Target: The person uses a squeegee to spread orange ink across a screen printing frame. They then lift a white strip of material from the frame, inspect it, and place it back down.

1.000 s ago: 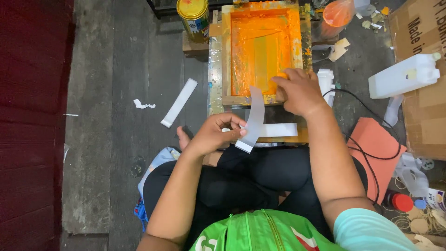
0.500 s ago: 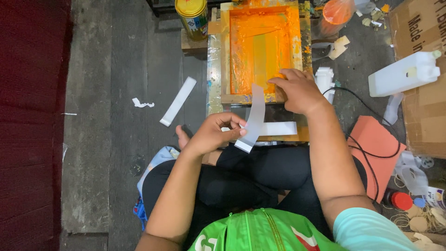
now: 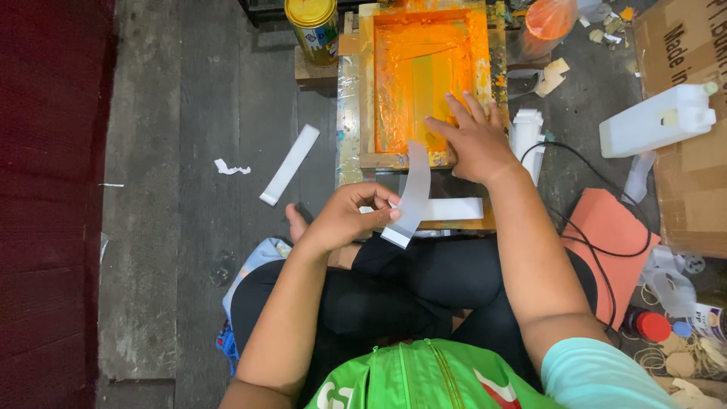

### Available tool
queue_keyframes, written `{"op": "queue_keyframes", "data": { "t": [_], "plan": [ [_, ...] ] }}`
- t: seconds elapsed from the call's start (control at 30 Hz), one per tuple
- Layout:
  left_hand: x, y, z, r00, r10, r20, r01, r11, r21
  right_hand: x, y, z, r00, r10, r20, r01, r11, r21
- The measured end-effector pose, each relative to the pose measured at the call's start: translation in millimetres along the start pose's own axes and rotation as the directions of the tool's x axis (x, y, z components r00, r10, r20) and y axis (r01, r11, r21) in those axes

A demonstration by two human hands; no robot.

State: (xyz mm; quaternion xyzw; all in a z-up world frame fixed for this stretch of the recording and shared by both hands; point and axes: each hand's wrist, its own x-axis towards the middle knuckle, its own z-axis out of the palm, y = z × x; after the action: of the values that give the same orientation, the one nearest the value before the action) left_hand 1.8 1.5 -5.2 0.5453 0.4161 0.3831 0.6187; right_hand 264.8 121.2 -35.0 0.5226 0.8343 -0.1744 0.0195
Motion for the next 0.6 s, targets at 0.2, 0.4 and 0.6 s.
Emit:
{"op": "queue_keyframes", "data": {
  "t": [0.2,0.4,0.6],
  "plan": [
    [-2.5,1.4,-1.6,1.0,-0.011,0.012,0.011,1.0,0.009,-11.2,2.4,4.0,0.985,-0.096,-0.143,0.095,0.995,-0.015],
    [-0.3,-1.4,-9.8,0.994,-0.026,0.105,0.024,0.999,0.025,-10.6,12.6,9.9,0.966,-0.143,-0.217,0.148,0.989,0.006],
    [-5.5,11.0,-9.9,0.979,-0.065,0.195,0.057,0.997,0.043,-16.6,15.9,-0.9,0.92,-0.176,-0.351,0.191,0.982,0.007]
  ]
}}
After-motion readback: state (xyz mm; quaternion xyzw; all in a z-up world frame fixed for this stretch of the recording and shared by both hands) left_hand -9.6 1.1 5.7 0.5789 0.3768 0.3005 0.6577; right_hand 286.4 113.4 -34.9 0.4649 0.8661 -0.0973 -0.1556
